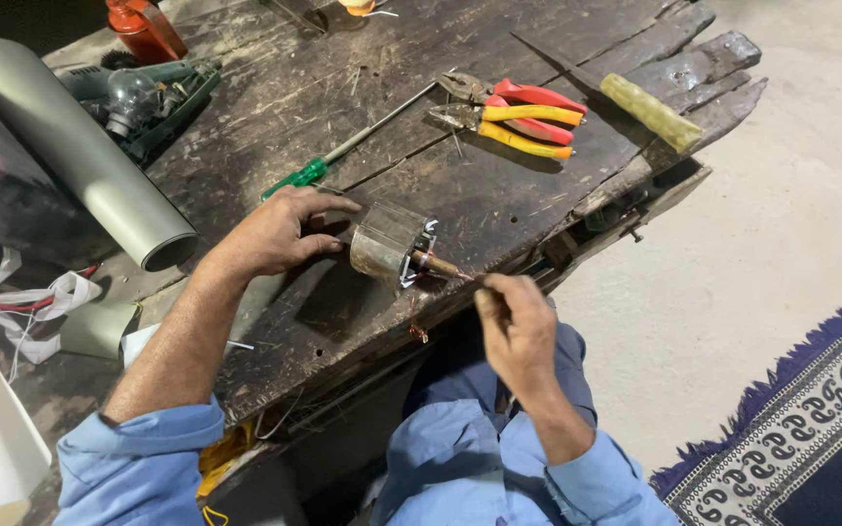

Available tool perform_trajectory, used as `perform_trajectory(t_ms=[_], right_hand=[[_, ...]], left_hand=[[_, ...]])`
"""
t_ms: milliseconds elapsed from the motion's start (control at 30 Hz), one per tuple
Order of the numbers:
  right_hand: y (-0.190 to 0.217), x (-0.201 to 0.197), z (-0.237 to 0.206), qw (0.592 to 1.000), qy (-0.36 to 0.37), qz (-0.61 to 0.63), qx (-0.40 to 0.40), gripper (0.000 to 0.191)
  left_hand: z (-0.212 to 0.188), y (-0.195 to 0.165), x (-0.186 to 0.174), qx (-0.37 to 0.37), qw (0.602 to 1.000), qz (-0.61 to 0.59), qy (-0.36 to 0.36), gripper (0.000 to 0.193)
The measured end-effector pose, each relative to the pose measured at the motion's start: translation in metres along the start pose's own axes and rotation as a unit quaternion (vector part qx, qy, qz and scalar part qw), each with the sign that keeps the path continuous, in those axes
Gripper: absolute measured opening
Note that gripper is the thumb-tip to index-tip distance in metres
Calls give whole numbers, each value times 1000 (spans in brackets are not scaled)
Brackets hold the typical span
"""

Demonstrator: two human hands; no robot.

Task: The person winds copper wire around a cylindrical motor armature, inserting the wire into slots and rotating the component to continue the winding process.

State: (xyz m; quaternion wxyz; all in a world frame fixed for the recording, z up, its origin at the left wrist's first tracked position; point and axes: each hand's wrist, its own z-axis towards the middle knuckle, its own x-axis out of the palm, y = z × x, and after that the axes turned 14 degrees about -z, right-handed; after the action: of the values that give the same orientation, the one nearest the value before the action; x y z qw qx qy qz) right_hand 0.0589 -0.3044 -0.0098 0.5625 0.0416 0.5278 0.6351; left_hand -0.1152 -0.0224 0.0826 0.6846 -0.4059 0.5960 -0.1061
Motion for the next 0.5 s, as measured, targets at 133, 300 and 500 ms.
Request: perform_trajectory(t_ms=[133,300,500], right_hand=[[-6,-18,14,996,-62,-20,-56,9],[-3,-28,24,994,-71,-30,-81,13],[-5,-28,26,992,-45,-68,-94,14]], left_hand=[[2,6,2,24,1000,-5,5,55],[2,8,1,35,999,-13,1,54],[-1,2,3,34,999,16,-13,56]])
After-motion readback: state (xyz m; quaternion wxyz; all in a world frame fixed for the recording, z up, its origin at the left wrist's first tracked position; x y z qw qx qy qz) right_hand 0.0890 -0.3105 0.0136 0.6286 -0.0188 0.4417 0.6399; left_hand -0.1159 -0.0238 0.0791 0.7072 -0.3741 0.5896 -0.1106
